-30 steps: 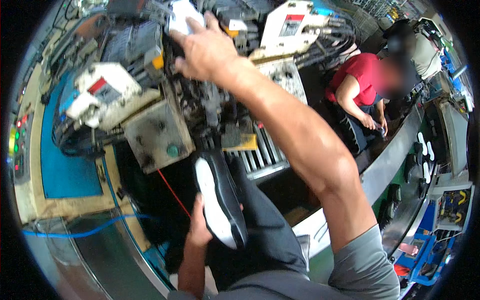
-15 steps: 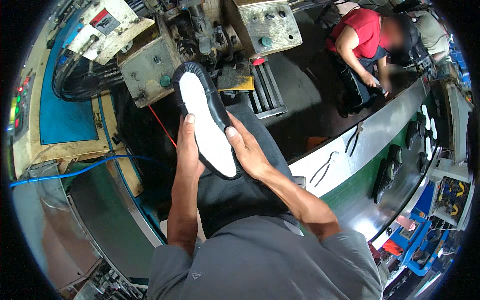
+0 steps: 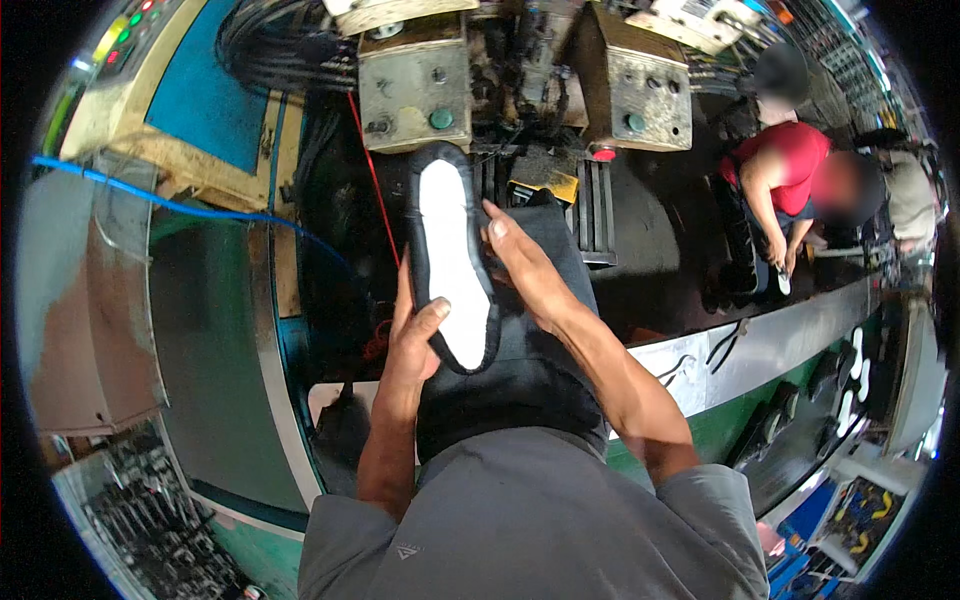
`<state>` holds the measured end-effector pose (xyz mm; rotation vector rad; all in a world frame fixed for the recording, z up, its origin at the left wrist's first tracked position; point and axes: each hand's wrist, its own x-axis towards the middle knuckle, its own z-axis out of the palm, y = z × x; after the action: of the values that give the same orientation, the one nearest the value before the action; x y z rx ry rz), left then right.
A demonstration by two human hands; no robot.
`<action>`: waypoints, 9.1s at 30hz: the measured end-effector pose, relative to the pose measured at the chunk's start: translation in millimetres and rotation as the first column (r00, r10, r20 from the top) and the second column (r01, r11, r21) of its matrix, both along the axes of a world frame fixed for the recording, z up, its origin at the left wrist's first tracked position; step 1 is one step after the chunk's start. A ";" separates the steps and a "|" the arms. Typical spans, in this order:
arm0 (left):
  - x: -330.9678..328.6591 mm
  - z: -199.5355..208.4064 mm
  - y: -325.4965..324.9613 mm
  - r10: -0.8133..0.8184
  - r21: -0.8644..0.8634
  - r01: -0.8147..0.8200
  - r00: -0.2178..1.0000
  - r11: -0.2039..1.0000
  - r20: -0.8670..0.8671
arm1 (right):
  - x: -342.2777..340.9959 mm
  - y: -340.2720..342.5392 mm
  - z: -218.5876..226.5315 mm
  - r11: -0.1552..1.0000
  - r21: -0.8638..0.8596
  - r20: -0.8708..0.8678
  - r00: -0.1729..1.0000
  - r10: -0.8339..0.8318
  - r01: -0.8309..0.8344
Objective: Assembling shoe soles and uppers using factory machinery and manual tools.
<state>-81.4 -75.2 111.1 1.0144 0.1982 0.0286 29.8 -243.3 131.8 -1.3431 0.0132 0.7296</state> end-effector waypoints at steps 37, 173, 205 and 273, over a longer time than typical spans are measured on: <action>123.0 -110.7 -67.7 -0.534 0.422 0.508 0.843 0.751 -0.065 | -253.3 -329.2 -205.8 0.436 -0.568 0.145 0.607 -0.782 0.698; 44.1 -68.4 -137.8 -0.411 0.194 0.432 0.901 0.881 -0.138 | -98.3 -134.1 -57.4 0.848 -0.404 0.354 0.913 -0.201 0.343; 168.3 -31.2 -53.5 -0.766 0.791 0.611 0.527 0.040 -0.368 | -132.8 -195.4 1.2 0.533 -0.845 0.470 0.526 0.709 0.036; 125.3 11.5 1.5 -0.253 -0.395 0.087 0.886 0.915 -0.389 | 396.5 10.6 71.2 0.504 -0.371 0.828 0.033 0.560 0.780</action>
<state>43.9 -73.7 122.6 0.6451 0.5016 -0.3927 426.3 -232.7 202.9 -2.6225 -0.7842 -0.9381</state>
